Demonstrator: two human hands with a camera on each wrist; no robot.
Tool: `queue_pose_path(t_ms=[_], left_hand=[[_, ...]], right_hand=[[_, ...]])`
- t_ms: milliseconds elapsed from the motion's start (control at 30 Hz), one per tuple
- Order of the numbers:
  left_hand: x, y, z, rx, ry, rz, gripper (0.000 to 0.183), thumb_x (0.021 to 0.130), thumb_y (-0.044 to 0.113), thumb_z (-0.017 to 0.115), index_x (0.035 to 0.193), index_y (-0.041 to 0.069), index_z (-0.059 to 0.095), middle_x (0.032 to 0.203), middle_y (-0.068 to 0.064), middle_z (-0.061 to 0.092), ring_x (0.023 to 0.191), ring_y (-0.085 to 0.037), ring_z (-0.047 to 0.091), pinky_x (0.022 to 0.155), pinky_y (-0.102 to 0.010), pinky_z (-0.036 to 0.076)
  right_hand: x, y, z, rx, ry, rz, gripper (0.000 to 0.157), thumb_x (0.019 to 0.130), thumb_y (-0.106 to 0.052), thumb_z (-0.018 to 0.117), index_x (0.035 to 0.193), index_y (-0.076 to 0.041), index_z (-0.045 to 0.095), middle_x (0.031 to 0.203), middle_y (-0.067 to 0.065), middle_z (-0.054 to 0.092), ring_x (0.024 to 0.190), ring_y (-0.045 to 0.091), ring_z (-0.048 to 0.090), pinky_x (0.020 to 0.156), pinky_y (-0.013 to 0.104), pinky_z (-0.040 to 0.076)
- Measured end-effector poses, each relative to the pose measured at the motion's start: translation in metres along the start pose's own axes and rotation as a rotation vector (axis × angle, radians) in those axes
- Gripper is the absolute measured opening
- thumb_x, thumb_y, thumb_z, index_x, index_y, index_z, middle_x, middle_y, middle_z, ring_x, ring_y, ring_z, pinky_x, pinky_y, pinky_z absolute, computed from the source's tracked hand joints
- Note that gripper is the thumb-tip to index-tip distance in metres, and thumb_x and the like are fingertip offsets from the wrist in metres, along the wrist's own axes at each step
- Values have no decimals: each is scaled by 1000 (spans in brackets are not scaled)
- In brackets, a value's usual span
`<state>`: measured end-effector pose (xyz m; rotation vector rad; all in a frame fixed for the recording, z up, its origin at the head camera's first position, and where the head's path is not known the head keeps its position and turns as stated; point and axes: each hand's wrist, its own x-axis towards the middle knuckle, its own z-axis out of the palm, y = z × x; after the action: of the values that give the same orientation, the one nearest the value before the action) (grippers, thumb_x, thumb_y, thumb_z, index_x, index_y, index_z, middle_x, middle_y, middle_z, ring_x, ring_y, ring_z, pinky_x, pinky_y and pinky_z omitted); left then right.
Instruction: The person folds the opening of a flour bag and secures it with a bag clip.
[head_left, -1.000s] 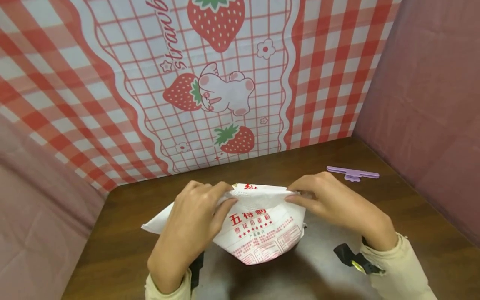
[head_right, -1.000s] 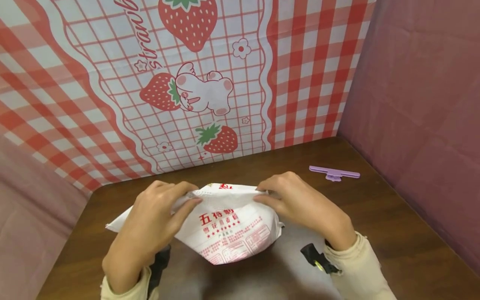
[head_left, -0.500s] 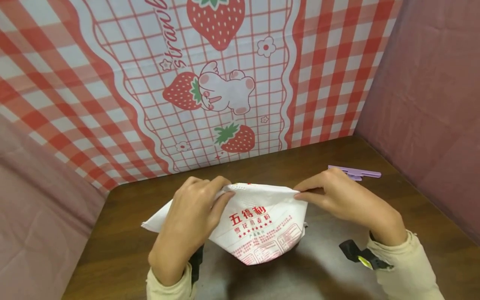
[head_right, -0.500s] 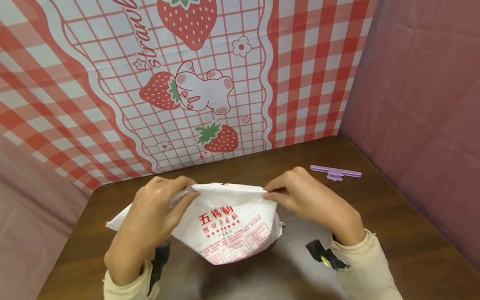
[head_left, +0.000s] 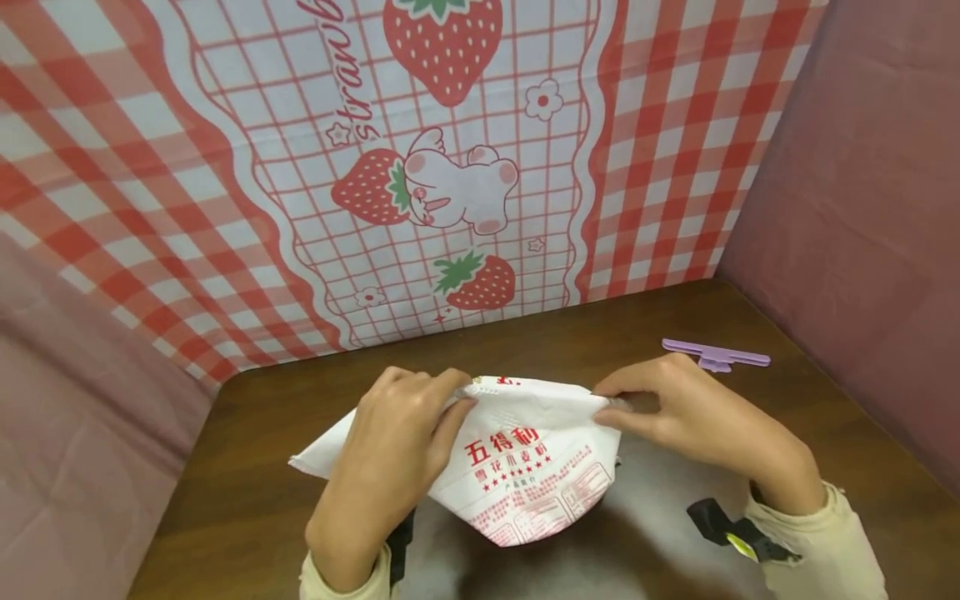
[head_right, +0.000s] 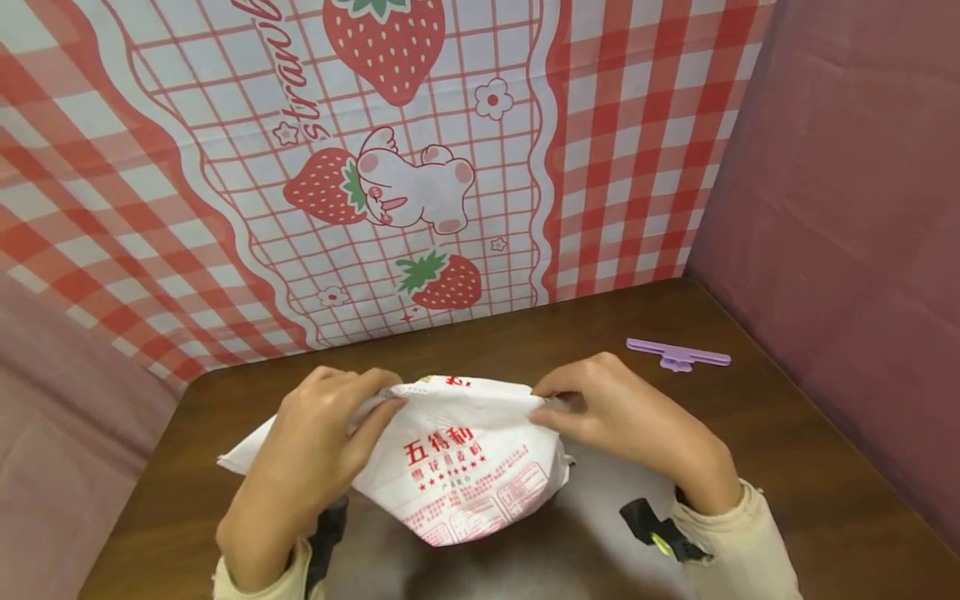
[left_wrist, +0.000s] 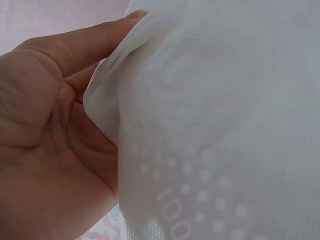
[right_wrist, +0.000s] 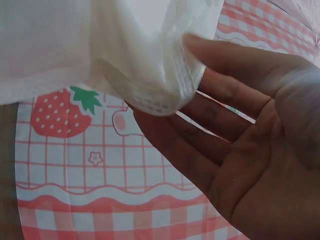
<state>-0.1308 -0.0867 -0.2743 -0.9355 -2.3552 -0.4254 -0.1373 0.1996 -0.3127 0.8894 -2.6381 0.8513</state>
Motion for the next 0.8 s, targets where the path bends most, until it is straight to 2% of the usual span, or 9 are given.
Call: queue_pose_path(t_ms=[100,267,400,500,667,800], left_hand=[[0,1,-1,8,-3,-2,7,80,17,65,86,14,63,67,7,60,58,-6,53,71,-26,41],[-1,1,-1,14,-3,-11,6,79,16,67,84,15,63,65,10,59,56,-4,50,70,-24,41],[0,-1,0,11,-2,-11,6,79,17,67,84,16,63,64,10,58,55,-4,49,70,-24,40],[0,0,0,14,-12,-11,6,80,18,66,84,16,62,63,10,57,55,-3,50,71,-24,41],[1,2,-2,22,-25,-11,6,80,18,66,84,17,62,64,10,58,57,-4,52,72,-25,41],[-3,5,-3,32,-35,-19,6,80,18,66,84,17,61,62,11,55,55,-4,49,72,-25,41]], right_hand=[[1,0,5,10,19,-27,12,79,-29,67,91,-27,66,84,-21,62,72,-4,57,62,18,47],[5,0,12,8,50,-90,12,78,-21,70,89,-23,67,84,-17,63,74,-3,57,63,14,45],[6,-1,14,-1,66,-89,15,76,-18,71,89,-22,67,85,-17,63,74,-3,57,64,15,45],[7,-4,15,-10,55,-90,18,76,-23,71,93,-22,66,87,-17,62,76,-3,56,65,18,46],[10,-14,16,-15,44,-106,21,83,-33,62,102,-23,62,93,-18,60,81,-3,55,69,20,47],[10,-18,20,-4,55,-106,15,88,-30,56,101,-25,62,91,-19,59,80,-4,55,69,19,47]])
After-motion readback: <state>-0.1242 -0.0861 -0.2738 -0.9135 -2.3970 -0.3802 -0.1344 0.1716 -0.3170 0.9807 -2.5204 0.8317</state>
